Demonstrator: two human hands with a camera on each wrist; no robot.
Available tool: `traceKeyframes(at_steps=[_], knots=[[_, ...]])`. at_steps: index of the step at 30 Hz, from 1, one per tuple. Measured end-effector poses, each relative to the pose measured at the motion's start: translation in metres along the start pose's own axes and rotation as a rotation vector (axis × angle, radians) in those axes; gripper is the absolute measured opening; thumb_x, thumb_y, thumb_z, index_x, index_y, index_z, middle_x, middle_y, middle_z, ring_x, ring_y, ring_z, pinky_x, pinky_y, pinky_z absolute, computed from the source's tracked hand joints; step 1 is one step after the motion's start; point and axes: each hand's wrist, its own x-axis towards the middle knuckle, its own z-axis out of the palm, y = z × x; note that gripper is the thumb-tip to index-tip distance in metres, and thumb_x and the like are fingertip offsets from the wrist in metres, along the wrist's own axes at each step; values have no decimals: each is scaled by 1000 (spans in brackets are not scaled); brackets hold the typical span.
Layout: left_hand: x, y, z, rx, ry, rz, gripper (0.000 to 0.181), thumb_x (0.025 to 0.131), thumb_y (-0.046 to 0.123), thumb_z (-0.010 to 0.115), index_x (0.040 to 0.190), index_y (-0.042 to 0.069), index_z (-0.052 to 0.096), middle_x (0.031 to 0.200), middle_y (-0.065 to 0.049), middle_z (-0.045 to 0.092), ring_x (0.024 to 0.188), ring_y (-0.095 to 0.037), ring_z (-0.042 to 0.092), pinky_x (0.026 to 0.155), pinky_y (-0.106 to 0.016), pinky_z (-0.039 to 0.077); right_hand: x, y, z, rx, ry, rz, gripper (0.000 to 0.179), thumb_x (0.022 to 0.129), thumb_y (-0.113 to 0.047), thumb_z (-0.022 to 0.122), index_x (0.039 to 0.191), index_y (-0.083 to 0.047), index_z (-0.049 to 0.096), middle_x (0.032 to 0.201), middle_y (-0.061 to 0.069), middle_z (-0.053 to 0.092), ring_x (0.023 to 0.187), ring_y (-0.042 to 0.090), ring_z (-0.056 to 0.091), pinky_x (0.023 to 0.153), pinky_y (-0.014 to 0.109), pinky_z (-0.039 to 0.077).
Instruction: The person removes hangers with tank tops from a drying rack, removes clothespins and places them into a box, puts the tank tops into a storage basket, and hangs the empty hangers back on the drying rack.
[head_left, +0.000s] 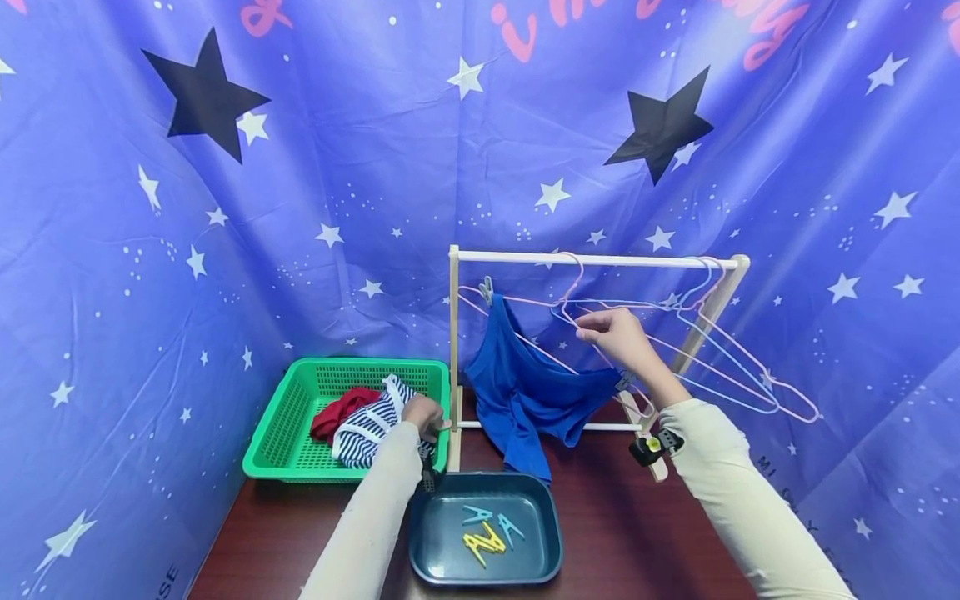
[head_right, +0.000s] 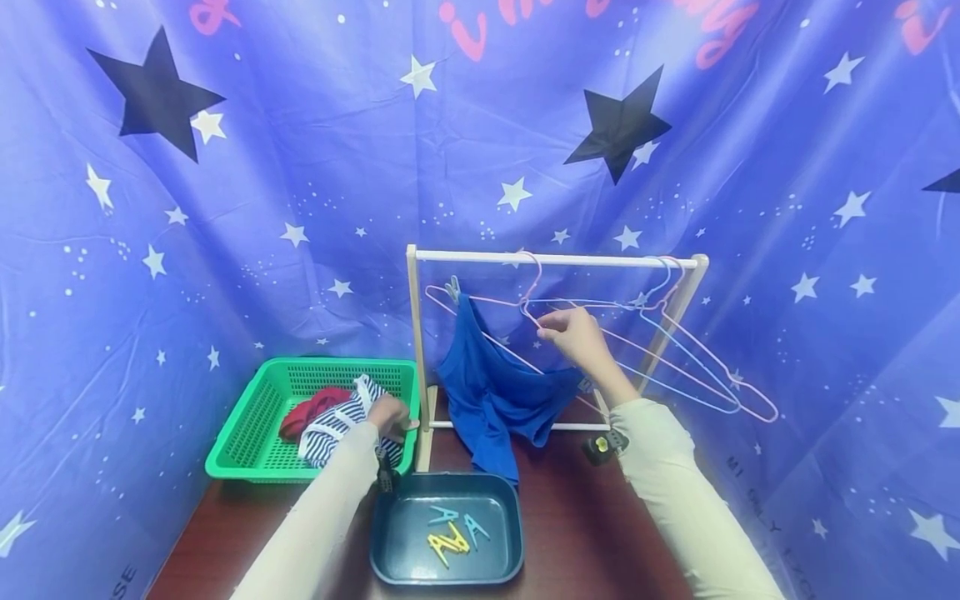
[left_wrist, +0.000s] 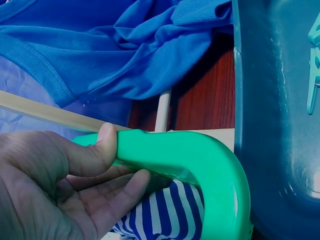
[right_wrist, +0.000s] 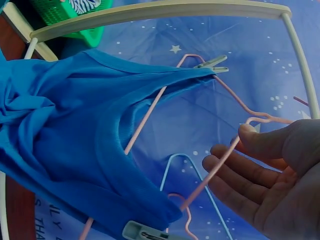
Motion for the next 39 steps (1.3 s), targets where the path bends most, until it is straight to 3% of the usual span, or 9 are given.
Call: traceKeyframes(at_steps=[5, 9, 16, 20, 29, 33, 39], knots=[[12, -1, 4, -24, 0, -5, 15, 87, -10, 70, 98, -12, 61, 111, -23, 62, 70, -29, 73, 60, -31, 62, 2, 2, 5, 17, 0, 36, 21, 97, -7, 67, 110, 9, 74, 98, 24, 76, 89, 30, 75, 78, 30, 55], [21, -2, 8, -11, 17, 3, 19, 84, -12, 72, 99, -14, 60, 116, -27, 61, 67, -30, 72, 57, -31, 60, 4, 3, 8, 19, 7, 45, 19, 98, -6, 65, 103, 10, 75, 87, 22, 77, 73, 18, 75, 68, 19, 52], [3, 3, 1, 50, 33, 23, 15, 84, -10, 72, 93, -13, 61, 113, -25, 64, 59, -23, 68, 59, -27, 60, 6, 0, 11, 110, 32, 96, 20, 98, -2, 65, 102, 17, 72, 83, 25, 76, 57, 5, 68, 59, 19, 58], [-6, 5, 0, 78, 53, 39, 13, 85, -8, 73, 91, -11, 61, 112, -24, 65, 56, -20, 65, 60, -26, 60, 6, 0, 13, 86, 97, 120, 18, 97, -3, 67, 100, 14, 74, 81, 23, 76, 54, 0, 65, 56, 11, 52], [-5, 3, 1, 22, 32, 36, 11, 87, -10, 70, 90, -12, 60, 120, -28, 62, 62, -24, 71, 62, -28, 61, 6, -2, 13, 86, 244, 124, 17, 96, -3, 67, 102, 11, 76, 85, 27, 75, 55, -1, 63, 54, 8, 48], [-4, 2, 0, 17, 33, 30, 13, 87, -9, 70, 91, -11, 58, 121, -27, 61, 60, -24, 68, 64, -29, 62, 6, -6, 3, 95, 304, 96, 16, 95, -1, 67, 101, 10, 76, 86, 29, 74, 53, -8, 58, 53, 7, 47], [-4, 1, 0, -13, 37, 13, 15, 87, -11, 69, 97, -12, 57, 108, -23, 60, 72, -28, 71, 63, -30, 62, 5, -11, -22, 102, 367, 52, 15, 95, 0, 67, 99, 11, 76, 86, 30, 74, 54, -12, 57, 56, 5, 48]])
